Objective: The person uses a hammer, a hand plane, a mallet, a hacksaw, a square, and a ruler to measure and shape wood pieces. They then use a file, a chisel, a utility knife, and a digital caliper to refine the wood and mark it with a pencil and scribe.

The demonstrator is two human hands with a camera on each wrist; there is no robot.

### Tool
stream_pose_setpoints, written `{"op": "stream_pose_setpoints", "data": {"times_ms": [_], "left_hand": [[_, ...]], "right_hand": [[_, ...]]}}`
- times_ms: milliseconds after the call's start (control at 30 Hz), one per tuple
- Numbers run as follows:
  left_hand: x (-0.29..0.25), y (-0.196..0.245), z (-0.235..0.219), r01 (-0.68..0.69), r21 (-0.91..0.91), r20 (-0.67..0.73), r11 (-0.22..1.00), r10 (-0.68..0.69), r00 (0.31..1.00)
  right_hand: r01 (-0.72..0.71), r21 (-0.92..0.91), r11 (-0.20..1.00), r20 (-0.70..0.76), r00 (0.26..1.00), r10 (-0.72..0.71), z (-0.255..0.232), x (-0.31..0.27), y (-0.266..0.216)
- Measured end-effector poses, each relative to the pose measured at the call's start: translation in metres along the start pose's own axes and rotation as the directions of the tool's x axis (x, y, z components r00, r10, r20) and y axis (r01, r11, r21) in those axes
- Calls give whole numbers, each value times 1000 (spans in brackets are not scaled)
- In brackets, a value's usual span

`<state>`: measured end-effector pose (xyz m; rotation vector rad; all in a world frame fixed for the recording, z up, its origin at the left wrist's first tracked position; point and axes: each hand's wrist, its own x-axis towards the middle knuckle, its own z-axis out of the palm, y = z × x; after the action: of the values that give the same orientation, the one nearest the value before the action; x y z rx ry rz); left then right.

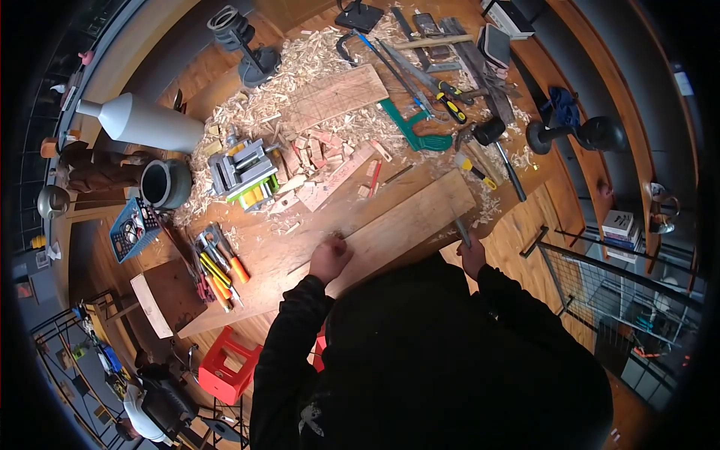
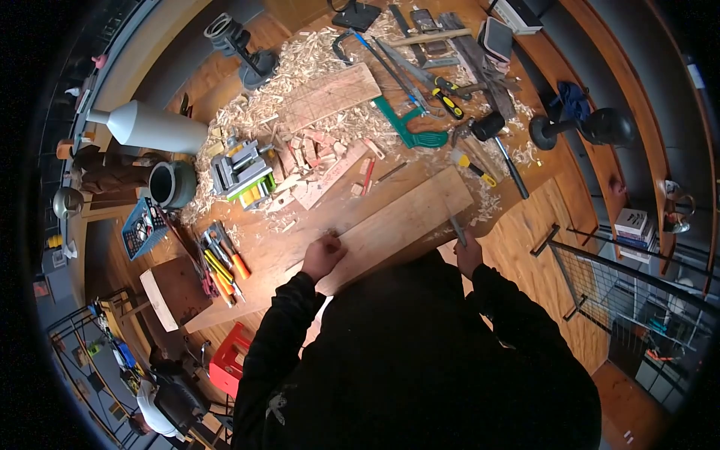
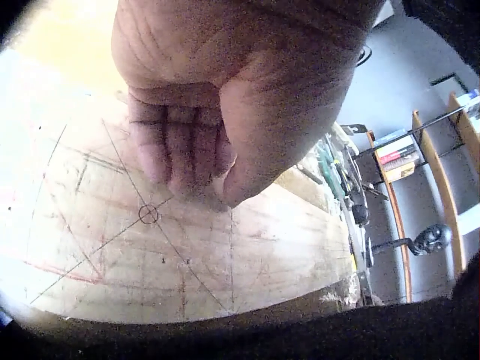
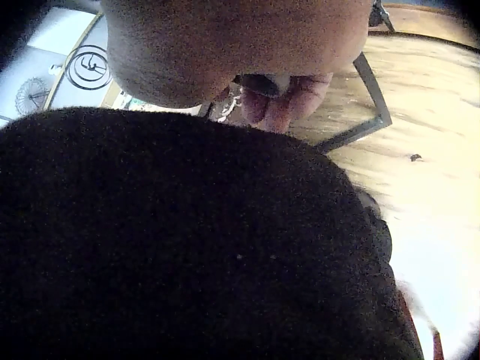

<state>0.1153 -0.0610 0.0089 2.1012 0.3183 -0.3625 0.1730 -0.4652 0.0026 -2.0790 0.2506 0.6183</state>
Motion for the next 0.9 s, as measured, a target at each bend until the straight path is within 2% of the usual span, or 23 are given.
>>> {"op": "stream_pose_setpoints", "data": {"times_ms": [100,333,433,500,600,667,900], "left_hand": [[1,-2,0,-2,10,28,1000,1,1000],[1,-5,-2,-46,-12,27,999,46,999],[1,-6,-2,-63,-22,30,998,64,997],[2,-6,-3,-74,-19,31,997,74,997],[3,-7,-2,-82,-13,42,997,83,996],[3,-6,-3,-58,56,51,997,55,997],[3,-2,-3,-109,19,30,994,109,994]], "right_hand": [[-55,3,999,-24,998,55,1,-3,1],[-43,-21,999,-53,998,42,5,-7,15],[-24,-104,994,-78,997,16,6,-11,14],[-68,-223,973,-23,998,65,4,-15,8],[-55,-245,968,-10,998,54,6,-18,0],[-66,-268,961,-7,998,66,8,-17,-2],[-42,-389,920,14,999,52,15,-13,5]]}}
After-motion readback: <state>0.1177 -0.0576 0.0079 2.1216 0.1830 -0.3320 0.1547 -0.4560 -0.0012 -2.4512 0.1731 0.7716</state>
